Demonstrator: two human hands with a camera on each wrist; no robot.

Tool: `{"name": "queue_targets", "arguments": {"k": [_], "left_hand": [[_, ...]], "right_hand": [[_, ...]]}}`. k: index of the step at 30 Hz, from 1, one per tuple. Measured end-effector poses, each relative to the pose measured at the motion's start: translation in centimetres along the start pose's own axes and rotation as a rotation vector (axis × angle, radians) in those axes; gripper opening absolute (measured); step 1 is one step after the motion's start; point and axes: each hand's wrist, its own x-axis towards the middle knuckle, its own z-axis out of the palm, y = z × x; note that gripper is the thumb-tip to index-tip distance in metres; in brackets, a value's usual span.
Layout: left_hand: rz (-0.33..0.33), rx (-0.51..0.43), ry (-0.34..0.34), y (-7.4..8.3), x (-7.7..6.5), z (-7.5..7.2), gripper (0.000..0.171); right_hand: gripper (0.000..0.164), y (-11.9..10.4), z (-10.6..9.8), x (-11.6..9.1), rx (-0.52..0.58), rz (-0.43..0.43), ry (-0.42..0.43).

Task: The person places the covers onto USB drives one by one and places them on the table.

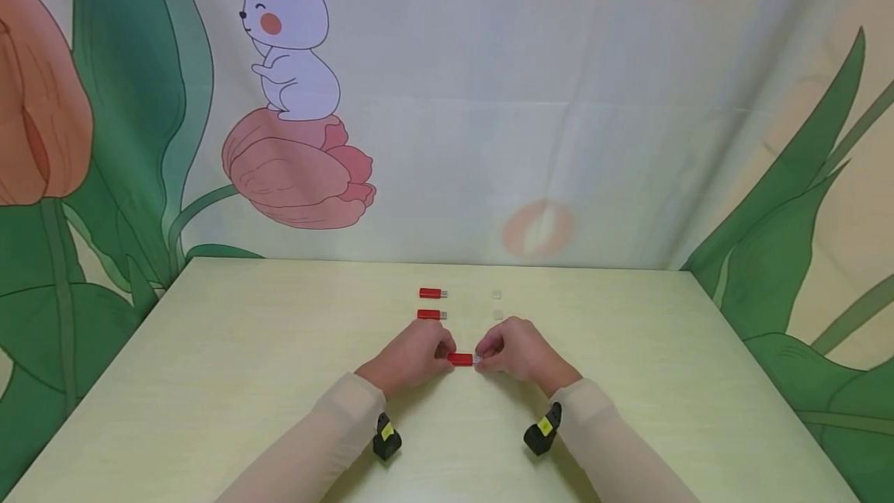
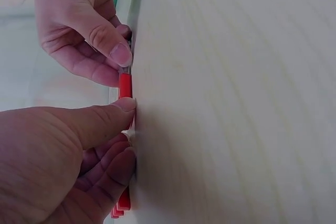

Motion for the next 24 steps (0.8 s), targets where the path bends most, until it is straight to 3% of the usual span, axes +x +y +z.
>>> {"name": "queue_targets", "arguments": {"k": [10, 17, 24], "left_hand": [[0.034, -0.034, 0.035, -1.5, 0.1, -0.9, 0.022], [0.07, 0.057, 0.083, -2.4, 0.3, -2.0, 0.018], [0.024, 0.158, 0.102, -3.5, 0.4, -2.4, 0.027]], "right_hand": [[0.018, 1.0, -1.1, 0.0, 0.064, -0.015, 0.039], [0.018, 1.5, -3.0, 0.4, 0.018, -0.058, 0.088], [0.02, 2.8, -4.1, 1.0, -0.05, -0.06, 0.11]]}}
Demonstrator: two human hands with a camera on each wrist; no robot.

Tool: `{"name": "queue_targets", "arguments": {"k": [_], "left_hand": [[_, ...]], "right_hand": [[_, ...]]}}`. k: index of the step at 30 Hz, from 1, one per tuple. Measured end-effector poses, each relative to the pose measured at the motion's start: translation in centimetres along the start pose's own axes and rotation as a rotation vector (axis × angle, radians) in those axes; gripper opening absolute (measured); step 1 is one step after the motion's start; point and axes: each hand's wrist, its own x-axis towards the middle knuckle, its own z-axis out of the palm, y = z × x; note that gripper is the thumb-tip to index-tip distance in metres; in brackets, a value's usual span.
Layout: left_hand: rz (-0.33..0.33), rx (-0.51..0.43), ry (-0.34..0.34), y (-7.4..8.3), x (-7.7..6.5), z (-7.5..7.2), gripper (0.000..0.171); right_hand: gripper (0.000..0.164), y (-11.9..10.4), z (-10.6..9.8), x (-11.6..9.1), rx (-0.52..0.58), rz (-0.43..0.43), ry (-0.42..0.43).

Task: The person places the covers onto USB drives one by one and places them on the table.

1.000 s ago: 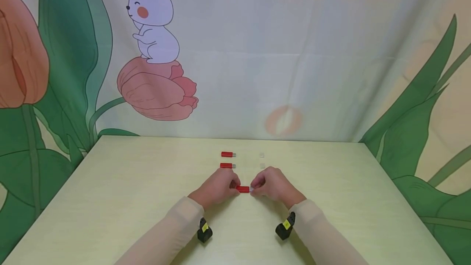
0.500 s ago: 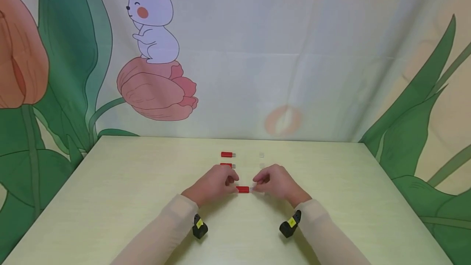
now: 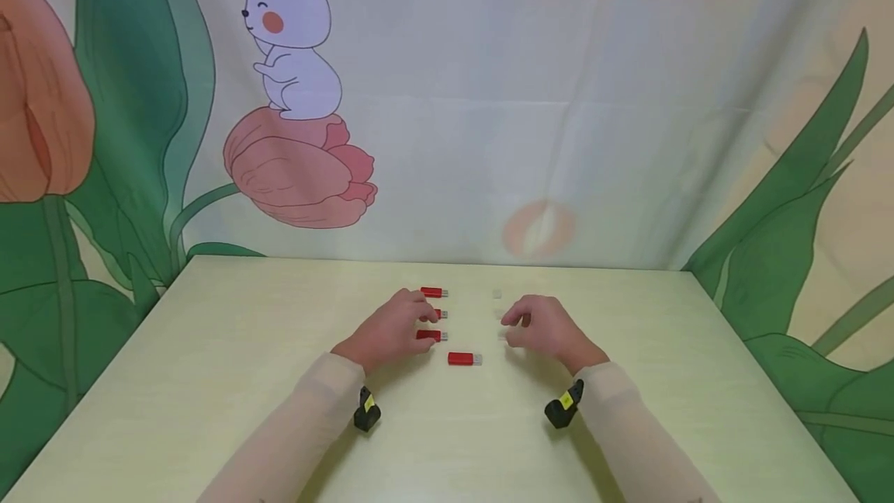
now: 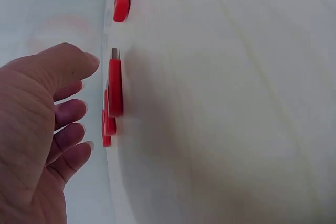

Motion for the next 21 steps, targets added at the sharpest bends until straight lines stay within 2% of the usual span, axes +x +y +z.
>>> {"name": "queue_targets", "arguments": {"k": [7, 16, 21], "left_hand": [[-0.027, 0.082, -0.052, -0.8, 0.5, 0.4, 0.026], [-0.021, 0.107, -0.094, -0.9, 1.0, 0.5, 0.027], [-0.025, 0.104, -0.109, -0.6, 1.1, 0.5, 0.023]], "right_hand": [[0.023, 0.9, 0.1, 0.8, -0.044, 0.016, -0.034], [0.025, 1.0, 0.7, 1.5, -0.062, -0.002, -0.073], [0.02, 0.8, 0.8, 1.8, -0.094, -0.012, -0.09]]}}
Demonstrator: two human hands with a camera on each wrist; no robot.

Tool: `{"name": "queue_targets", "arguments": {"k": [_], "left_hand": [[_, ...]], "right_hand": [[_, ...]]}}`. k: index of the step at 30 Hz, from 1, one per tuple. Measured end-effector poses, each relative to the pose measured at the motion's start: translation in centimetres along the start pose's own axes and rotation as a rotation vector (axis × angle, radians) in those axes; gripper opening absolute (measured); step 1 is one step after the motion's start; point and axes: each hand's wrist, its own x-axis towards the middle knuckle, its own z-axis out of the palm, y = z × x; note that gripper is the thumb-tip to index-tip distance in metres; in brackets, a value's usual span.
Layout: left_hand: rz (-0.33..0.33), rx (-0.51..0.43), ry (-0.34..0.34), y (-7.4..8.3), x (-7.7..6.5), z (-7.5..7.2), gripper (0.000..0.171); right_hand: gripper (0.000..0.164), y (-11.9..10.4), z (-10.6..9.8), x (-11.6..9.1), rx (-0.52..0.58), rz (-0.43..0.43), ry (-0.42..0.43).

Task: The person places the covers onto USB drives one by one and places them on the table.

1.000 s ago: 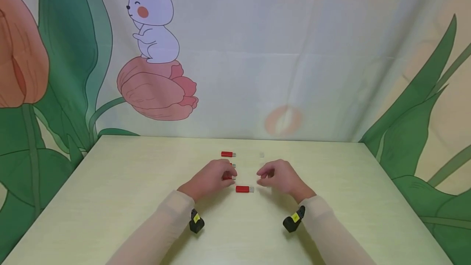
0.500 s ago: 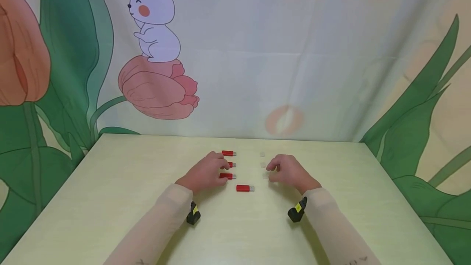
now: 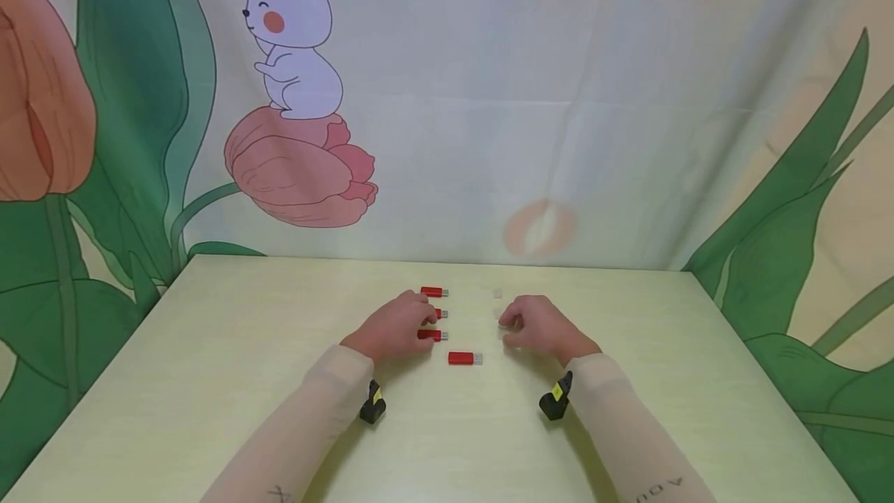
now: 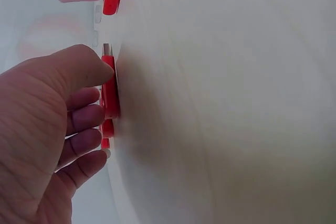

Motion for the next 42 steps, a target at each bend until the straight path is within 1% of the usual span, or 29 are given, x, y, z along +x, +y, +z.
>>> {"name": "queue_targets", "arguments": {"k": [6, 11, 21, 29, 35, 42], "left_hand": [[-0.018, 0.007, -0.009, 0.3, 0.0, -0.1, 0.018], [-0.033, 0.007, -0.012, 0.5, 0.0, 0.0, 0.017], [-0.042, 0.005, -0.028, 0.5, 0.4, 0.0, 0.008], [-0.05, -0.013, -0.042, 0.5, 0.6, 0.3, 0.007], [-0.068, -0.036, -0.045, 0.6, 0.3, 0.1, 0.012], [-0.068, -0.084, -0.034, 0.8, -0.2, -0.3, 0.016]], "right_hand": [[0.013, -0.1, 0.1, 0.3, -0.02, 0.004, -0.016], [0.012, -0.2, 0.1, 0.4, -0.04, 0.016, -0.02], [0.009, -1.1, -0.2, 0.1, -0.073, 0.022, -0.046], [0.012, -1.2, 0.1, 0.3, -0.127, 0.017, -0.039], [0.014, -1.6, -0.1, 0.2, -0.126, 0.024, -0.051], [0.015, -1.5, 0.0, 0.2, -0.147, 0.033, -0.057]]}}
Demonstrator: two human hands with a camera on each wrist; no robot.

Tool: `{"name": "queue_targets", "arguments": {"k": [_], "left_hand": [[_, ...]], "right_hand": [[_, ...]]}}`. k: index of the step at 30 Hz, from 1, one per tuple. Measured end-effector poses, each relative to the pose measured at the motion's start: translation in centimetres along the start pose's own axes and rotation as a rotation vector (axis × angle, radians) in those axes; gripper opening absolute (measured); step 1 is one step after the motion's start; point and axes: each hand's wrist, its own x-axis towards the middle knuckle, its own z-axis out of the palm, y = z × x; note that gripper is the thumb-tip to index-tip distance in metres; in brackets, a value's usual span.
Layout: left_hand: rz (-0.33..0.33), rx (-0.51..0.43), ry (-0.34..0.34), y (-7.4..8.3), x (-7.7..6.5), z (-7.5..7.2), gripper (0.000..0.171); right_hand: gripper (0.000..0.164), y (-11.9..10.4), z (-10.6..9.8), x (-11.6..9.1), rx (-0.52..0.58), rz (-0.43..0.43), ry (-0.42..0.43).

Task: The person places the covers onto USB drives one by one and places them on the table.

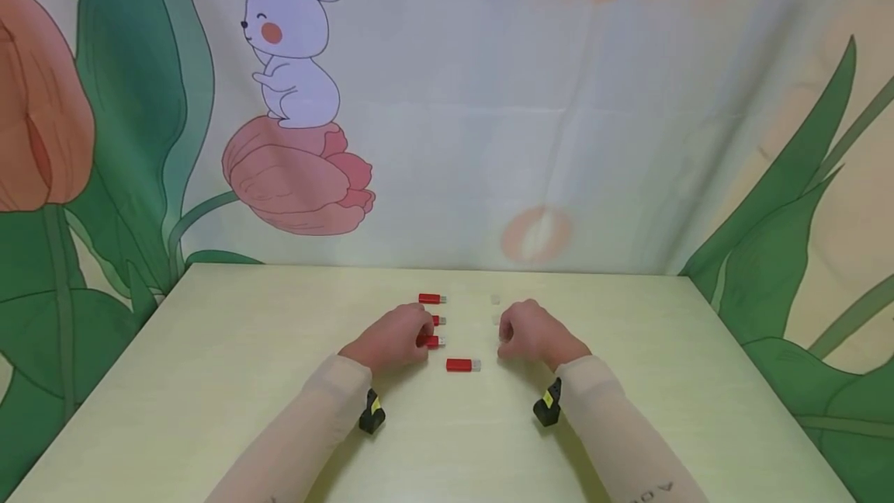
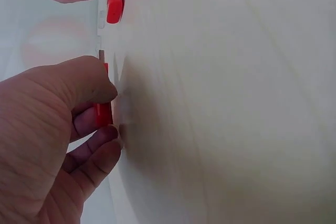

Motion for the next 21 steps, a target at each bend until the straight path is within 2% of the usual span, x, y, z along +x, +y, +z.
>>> {"name": "queue_targets", "arguments": {"k": [8, 13, 21], "left_hand": [[0.026, -0.07, 0.051, -0.4, -0.4, -0.1, 0.02], [0.052, -0.144, 0.076, -0.7, -0.7, -0.1, 0.017], [0.014, -0.289, 0.084, -0.8, -1.7, -0.4, 0.016]], "right_hand": [[0.017, 0.3, 0.2, -0.1, -0.012, -0.018, 0.025], [0.017, 0.1, 0.0, -0.7, 0.025, -0.027, 0.057], [0.014, 0.3, -0.1, -1.4, 0.128, -0.119, 0.118]]}}
